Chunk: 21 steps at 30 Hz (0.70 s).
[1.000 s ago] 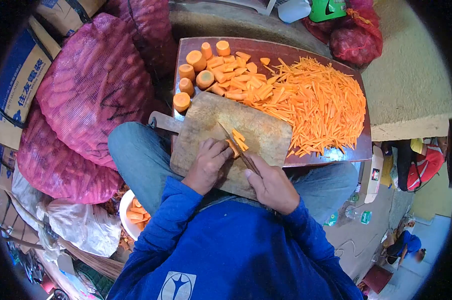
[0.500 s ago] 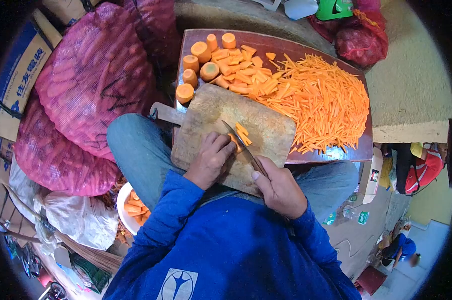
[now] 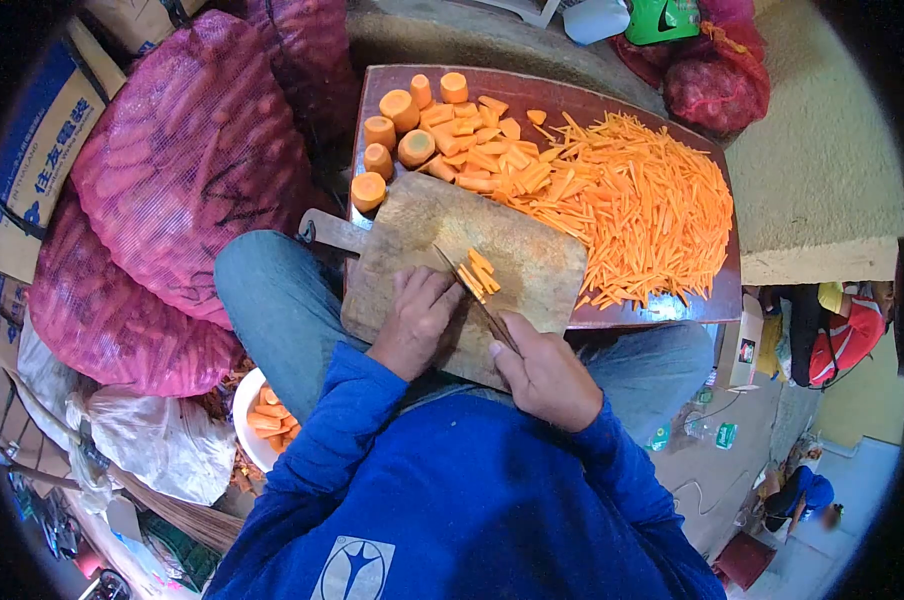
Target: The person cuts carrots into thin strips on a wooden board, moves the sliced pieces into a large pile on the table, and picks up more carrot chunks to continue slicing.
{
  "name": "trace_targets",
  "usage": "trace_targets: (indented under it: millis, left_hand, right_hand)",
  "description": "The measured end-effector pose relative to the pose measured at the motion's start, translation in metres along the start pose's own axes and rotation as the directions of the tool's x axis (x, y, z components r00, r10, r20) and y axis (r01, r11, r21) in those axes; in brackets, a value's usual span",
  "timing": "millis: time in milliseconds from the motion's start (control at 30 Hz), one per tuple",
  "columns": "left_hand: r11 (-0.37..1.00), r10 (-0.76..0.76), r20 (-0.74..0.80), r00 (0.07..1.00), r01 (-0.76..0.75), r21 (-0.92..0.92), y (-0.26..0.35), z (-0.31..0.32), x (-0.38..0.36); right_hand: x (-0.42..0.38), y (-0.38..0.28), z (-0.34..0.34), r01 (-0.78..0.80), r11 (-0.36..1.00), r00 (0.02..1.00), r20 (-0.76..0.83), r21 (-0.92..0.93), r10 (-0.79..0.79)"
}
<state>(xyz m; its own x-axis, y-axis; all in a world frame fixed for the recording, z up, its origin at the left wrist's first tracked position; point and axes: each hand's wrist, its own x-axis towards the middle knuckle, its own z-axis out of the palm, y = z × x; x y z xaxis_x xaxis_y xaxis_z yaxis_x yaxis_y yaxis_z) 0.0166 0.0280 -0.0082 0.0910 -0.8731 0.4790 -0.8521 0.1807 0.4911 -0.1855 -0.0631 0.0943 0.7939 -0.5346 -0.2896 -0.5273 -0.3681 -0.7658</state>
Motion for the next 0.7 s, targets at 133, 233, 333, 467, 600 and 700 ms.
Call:
trace_targets:
  millis: [133,233,333,467,600,700]
  left_hand:
    - [0.999,0.042,-0.018,0.999,-0.042,0.021,-0.003,-0.002,0.002]
    - [0.999,0.032,-0.049,0.998,-0.032,-0.005,0.001,-0.002,0.006]
    - [1.000,0.019,-0.063,0.998,-0.018,0.007,0.002,-0.001,0.001]
    - [0.999,0.050,-0.080,0.996,-0.049,0.018,-0.002,0.003,0.001]
    - [0.998,0.047,-0.047,0.998,-0.045,0.037,0.000,-0.002,0.003]
    - [0.996,0.003,-0.019,1.000,-0.001,0.085,0.003,-0.002,-0.001]
  right_hand:
    - [0.010,0.005,0.008,0.006,0.992,1.000,0.002,-0.126,-0.006]
    - [0.007,0.007,0.005,0.032,0.999,0.999,-0.016,-0.041,-0.032]
    - [-0.001,0.001,0.000,0.020,0.998,1.000,-0.005,0.066,-0.020]
    - [0.006,0.012,0.009,-0.018,0.999,1.000,0.012,-0.033,0.019]
    - [0.007,0.013,0.009,0.044,0.999,0.998,-0.041,-0.012,-0.044]
    - [-0.001,0.004,0.001,0.037,0.996,0.999,-0.029,0.079,-0.034]
